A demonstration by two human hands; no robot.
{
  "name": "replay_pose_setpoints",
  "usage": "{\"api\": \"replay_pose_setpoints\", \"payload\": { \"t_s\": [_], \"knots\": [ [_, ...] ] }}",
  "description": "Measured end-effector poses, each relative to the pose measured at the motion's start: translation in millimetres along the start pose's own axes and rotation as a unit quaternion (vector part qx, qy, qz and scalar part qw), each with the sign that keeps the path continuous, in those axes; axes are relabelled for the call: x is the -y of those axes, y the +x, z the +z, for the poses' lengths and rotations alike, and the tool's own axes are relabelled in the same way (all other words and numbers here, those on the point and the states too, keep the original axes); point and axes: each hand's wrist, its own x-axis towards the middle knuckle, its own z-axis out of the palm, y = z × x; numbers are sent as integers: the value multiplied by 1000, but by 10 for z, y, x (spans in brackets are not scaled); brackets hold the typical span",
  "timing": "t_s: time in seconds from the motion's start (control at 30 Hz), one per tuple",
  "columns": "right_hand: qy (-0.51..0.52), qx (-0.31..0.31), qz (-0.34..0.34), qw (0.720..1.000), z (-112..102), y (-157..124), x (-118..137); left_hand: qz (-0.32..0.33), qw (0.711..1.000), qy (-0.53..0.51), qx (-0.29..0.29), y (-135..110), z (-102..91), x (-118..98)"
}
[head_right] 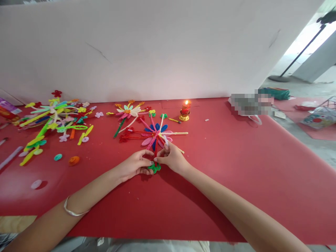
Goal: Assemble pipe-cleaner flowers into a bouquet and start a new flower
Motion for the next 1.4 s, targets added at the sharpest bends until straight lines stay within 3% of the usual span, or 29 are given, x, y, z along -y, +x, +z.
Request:
{"api": "replay_pose_setpoints", "payload": {
  "t_s": [0.87,1.4],
  "knots": [
    [-4,-1,-8,1000,29,-1,12,10,1000,-23,4,20,7,29],
    [-15,-20,-9,1000,38,-6,-5,8,999,-5,-37,14,73,19]
  ]
}}
